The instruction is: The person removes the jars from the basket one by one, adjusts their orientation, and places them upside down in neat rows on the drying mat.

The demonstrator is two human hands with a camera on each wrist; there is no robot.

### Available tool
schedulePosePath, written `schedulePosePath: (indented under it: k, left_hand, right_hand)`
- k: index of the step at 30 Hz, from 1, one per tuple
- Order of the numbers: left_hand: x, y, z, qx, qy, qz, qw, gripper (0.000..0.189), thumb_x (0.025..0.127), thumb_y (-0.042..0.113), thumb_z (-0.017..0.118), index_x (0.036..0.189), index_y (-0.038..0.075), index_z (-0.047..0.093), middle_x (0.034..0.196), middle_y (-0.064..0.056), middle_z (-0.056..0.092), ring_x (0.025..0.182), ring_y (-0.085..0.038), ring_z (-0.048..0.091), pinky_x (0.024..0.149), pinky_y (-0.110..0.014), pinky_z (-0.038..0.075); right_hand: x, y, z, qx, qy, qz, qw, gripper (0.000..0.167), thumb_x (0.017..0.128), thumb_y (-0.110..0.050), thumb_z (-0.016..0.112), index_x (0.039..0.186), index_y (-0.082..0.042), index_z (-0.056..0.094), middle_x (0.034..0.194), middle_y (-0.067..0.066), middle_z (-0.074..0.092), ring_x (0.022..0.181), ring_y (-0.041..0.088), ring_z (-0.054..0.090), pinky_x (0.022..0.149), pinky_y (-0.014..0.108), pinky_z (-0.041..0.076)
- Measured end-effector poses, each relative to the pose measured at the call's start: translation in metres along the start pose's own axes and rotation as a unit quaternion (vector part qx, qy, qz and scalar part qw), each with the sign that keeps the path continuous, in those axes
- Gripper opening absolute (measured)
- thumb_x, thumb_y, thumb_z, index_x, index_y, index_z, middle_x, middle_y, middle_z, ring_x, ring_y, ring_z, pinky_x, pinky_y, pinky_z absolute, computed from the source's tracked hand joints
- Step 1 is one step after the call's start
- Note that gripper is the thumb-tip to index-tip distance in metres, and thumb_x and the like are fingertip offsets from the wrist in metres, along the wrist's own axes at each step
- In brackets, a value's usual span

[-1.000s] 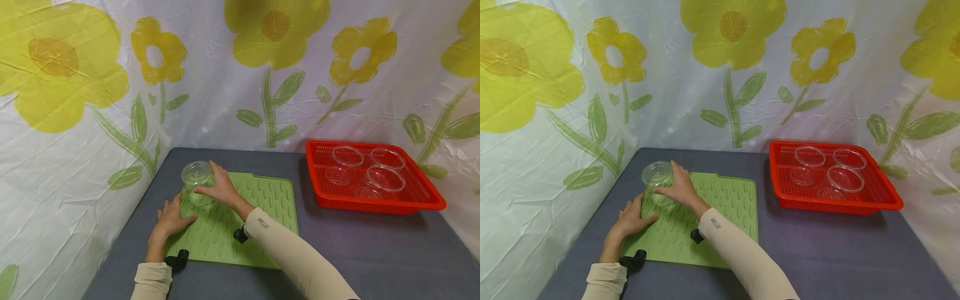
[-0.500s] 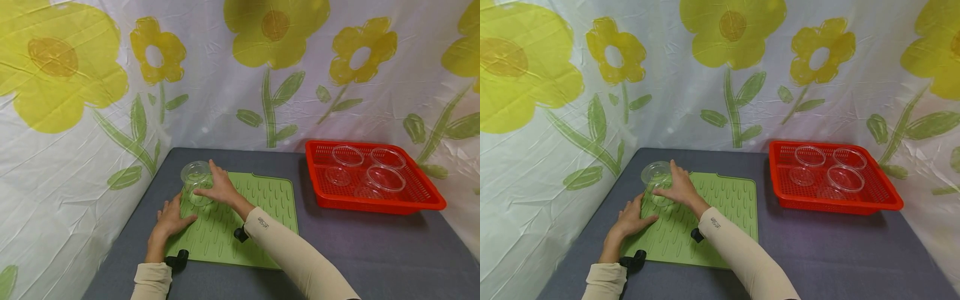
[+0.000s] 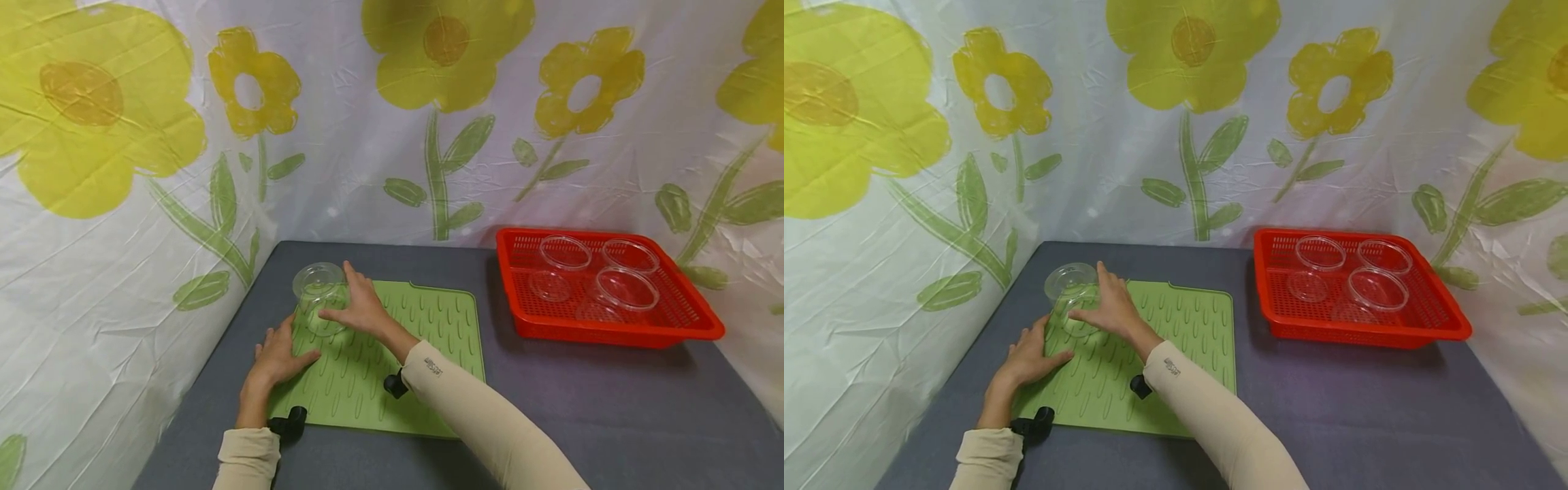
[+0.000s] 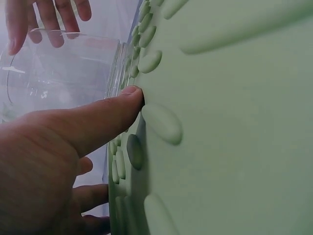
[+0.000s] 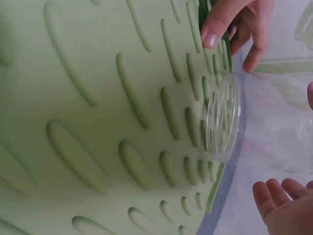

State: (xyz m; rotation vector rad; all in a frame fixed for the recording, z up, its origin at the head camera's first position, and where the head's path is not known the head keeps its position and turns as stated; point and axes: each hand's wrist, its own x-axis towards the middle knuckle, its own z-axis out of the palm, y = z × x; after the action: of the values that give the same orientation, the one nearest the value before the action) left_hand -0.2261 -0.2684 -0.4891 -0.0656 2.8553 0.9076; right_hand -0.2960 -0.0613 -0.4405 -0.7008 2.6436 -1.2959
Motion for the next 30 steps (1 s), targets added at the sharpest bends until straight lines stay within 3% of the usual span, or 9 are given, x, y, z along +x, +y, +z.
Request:
schedulePosePath:
  k: [12, 20, 30]
  left_hand:
    - [0.001, 0.002, 0.001, 0.028, 0.0, -0.001, 0.9996, 0.094, 0.096, 0.041, 0.07, 0.157, -0.008, 0.018, 0.161, -0.037, 0.022, 0.149, -0.061, 0.006, 0.116, -0.079, 0.009]
    - [-0.001, 0.0, 0.0, 0.05, -0.001, 0.009, 0.9987, 0.087, 0.097, 0.042, 0.067, 0.155, -0.01, 0.027, 0.161, -0.039, 0.018, 0.149, -0.062, 0.008, 0.114, -0.08, 0.012]
    - [0.001, -0.001, 0.0, 0.05, -0.012, 0.009, 0.9986, 0.091, 0.096, 0.045, 0.066, 0.155, -0.012, 0.026, 0.161, -0.04, 0.016, 0.148, -0.063, 0.006, 0.115, -0.08, 0.011]
  right_hand:
    - [-0.021, 0.02, -0.022, 0.032, -0.003, 0.015, 0.9994, 0.102, 0.09, -0.043, 0.076, 0.166, -0.022, 0.011, 0.171, 0.01, 0.016, 0.159, 0.036, 0.009, 0.121, 0.064, 0.027]
    - [-0.036, 0.032, -0.035, 0.054, 0.0, -0.015, 0.9984, 0.09, 0.094, -0.028, 0.073, 0.164, -0.017, 0.017, 0.168, 0.011, 0.026, 0.152, 0.034, 0.031, 0.116, 0.058, 0.039]
    - [-0.052, 0.035, -0.048, 0.051, 0.017, -0.051, 0.9973, 0.085, 0.096, -0.021, 0.071, 0.163, -0.01, 0.021, 0.163, 0.017, 0.034, 0.147, 0.038, 0.038, 0.112, 0.057, 0.043]
